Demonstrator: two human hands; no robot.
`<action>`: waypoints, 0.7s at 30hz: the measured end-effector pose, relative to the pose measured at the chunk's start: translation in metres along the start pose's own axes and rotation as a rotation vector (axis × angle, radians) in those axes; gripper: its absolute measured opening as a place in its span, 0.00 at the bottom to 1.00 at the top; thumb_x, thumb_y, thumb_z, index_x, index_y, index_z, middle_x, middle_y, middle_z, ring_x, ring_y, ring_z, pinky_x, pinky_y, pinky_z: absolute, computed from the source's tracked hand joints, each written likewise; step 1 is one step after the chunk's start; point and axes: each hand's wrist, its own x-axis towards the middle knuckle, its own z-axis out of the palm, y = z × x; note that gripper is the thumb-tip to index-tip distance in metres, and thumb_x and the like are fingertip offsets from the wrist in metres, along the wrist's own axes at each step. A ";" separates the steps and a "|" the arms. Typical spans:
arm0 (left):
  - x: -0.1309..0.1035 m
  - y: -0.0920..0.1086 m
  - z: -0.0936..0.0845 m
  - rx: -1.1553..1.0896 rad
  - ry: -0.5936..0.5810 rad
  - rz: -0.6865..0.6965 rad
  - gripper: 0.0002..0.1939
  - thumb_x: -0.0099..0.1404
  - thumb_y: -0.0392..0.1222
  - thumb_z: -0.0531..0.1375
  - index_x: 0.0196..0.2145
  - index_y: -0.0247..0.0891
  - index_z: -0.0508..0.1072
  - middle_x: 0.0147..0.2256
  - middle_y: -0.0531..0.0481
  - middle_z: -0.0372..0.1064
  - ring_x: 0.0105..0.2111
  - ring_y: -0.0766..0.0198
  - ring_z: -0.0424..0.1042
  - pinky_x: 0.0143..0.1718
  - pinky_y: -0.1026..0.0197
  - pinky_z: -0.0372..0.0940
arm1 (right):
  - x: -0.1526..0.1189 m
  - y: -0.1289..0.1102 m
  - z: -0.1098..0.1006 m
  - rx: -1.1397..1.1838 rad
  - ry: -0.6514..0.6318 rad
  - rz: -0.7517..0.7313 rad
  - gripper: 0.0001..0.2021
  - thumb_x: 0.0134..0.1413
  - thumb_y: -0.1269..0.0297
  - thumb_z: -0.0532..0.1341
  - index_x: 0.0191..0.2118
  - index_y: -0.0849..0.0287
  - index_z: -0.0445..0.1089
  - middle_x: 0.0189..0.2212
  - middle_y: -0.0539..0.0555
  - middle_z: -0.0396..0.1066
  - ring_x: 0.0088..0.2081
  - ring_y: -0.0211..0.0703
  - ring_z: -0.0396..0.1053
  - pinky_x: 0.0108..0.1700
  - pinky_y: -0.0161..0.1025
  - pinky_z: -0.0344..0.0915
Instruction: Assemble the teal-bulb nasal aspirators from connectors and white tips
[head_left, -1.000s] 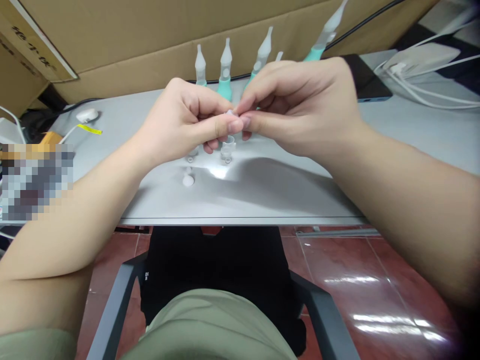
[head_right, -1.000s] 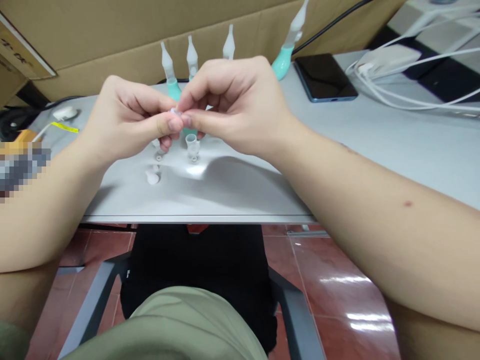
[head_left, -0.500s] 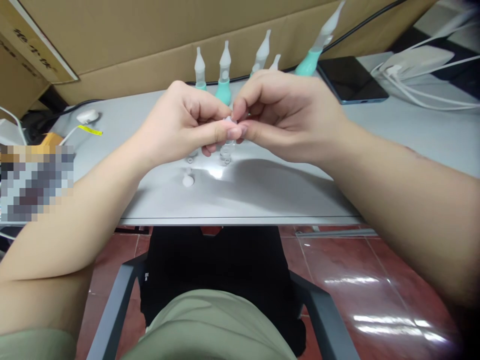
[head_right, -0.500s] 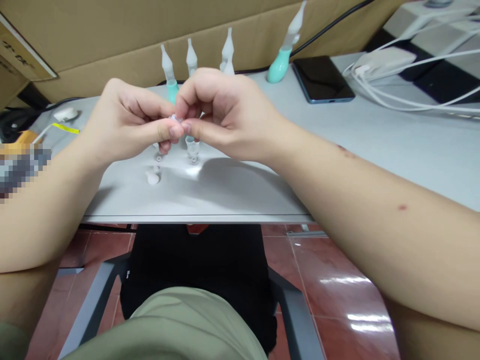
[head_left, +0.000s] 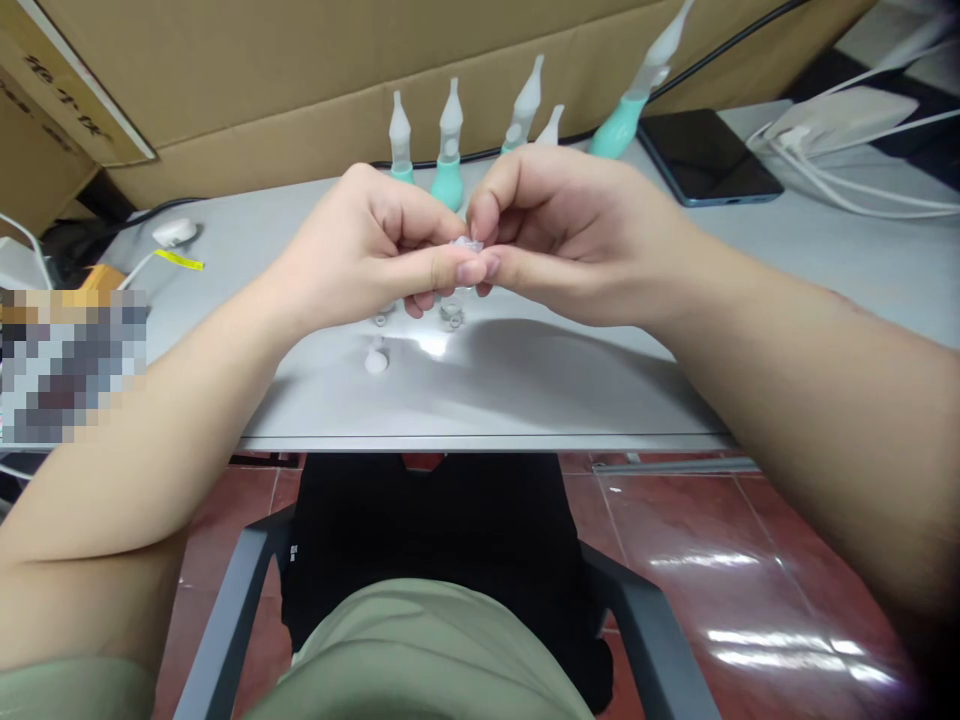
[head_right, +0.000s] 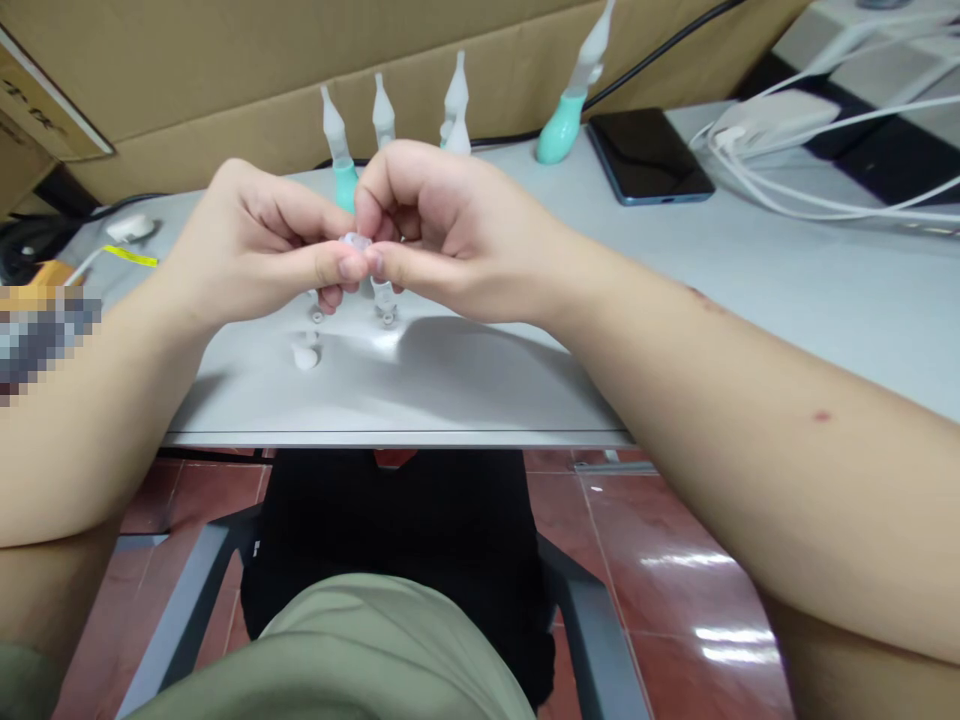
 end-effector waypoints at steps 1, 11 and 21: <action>0.000 0.000 0.000 -0.010 -0.009 -0.013 0.31 0.71 0.75 0.86 0.32 0.44 0.92 0.23 0.51 0.79 0.21 0.67 0.71 0.23 0.59 0.65 | 0.000 0.000 -0.001 0.005 0.003 0.004 0.33 0.80 0.32 0.82 0.47 0.56 0.72 0.41 0.48 0.84 0.48 0.39 0.87 0.48 0.37 0.80; 0.000 0.005 -0.004 -0.010 -0.069 -0.068 0.34 0.67 0.78 0.87 0.31 0.43 0.91 0.24 0.51 0.81 0.23 0.64 0.79 0.24 0.62 0.70 | -0.002 0.000 -0.005 0.027 0.035 0.044 0.32 0.73 0.34 0.88 0.44 0.59 0.78 0.40 0.48 0.83 0.42 0.36 0.82 0.48 0.37 0.81; -0.001 0.009 -0.005 -0.002 -0.082 -0.118 0.32 0.68 0.74 0.88 0.30 0.45 0.89 0.25 0.50 0.82 0.25 0.61 0.82 0.26 0.62 0.75 | -0.001 -0.003 -0.005 0.018 0.081 0.022 0.28 0.69 0.42 0.92 0.41 0.59 0.83 0.37 0.50 0.83 0.38 0.38 0.81 0.43 0.39 0.78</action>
